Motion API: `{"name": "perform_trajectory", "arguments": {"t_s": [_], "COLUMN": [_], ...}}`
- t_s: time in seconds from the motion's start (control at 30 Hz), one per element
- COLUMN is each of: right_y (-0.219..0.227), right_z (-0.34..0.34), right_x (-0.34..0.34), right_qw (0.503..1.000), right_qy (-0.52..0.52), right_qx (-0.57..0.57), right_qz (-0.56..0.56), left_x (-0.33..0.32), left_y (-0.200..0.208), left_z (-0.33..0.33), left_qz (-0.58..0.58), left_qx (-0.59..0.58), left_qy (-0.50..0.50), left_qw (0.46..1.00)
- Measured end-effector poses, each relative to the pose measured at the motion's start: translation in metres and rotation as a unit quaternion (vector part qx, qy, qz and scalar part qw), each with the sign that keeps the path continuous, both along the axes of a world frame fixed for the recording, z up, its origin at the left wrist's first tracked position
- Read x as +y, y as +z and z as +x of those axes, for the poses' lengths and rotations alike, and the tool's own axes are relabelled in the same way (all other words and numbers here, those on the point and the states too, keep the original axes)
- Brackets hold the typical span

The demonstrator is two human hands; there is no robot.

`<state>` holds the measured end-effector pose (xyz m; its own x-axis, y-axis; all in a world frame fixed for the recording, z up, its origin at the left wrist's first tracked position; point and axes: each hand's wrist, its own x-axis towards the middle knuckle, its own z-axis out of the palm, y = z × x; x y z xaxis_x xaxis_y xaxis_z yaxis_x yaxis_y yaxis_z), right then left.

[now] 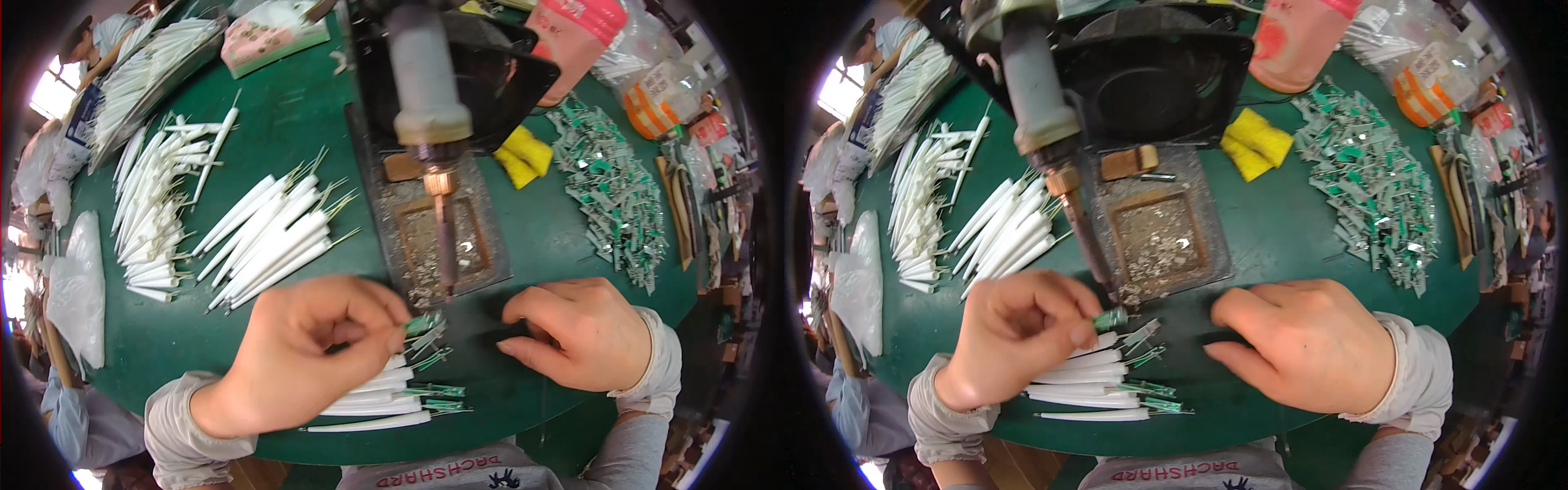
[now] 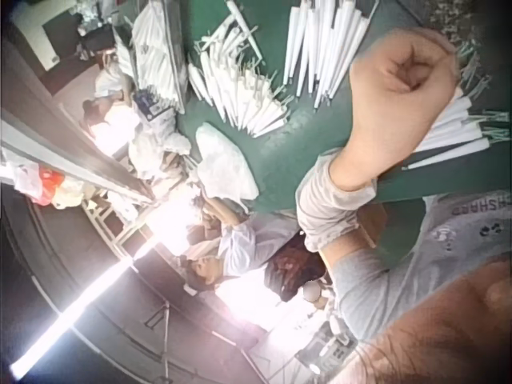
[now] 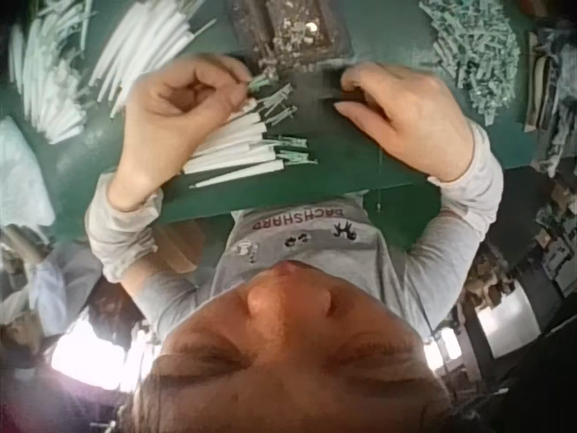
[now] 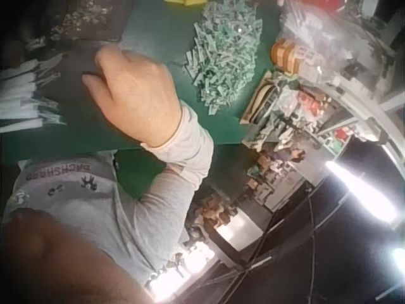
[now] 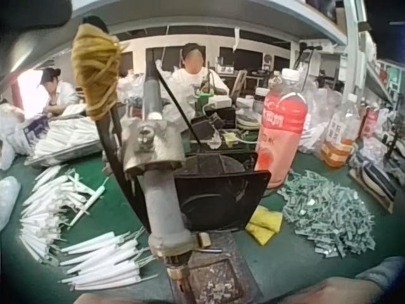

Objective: The person solders insulated wiring to small green circuit boards using a stationary soldering iron and solder wire.

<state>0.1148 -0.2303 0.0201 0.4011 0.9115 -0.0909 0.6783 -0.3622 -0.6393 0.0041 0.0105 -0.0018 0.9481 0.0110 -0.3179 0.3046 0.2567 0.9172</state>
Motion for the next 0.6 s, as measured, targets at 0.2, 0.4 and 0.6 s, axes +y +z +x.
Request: {"name": "perform_trajectory", "arguments": {"t_s": [0.2,0.4,0.6], "right_y": [0.003,-0.019,-0.025], "right_z": [0.013,0.025,0.042], "right_x": [-0.062,-0.080,-0.047], "right_qw": [0.890,0.919,0.939], "right_qy": [-0.309,-0.311,-0.222], "right_qx": [-0.300,-0.216,-0.262], "right_qz": [-0.149,-0.111,-0.034], "left_x": [-0.002,-0.011,-0.015], "left_y": [-0.011,-0.019,-0.019], "left_z": [-0.010,-0.013,-0.014], "left_qz": [0.346,0.406,0.443], "left_qx": [-0.279,-0.320,-0.354], "left_qy": [-0.118,-0.138,-0.157], "left_qw": [0.888,0.845,0.808]}}
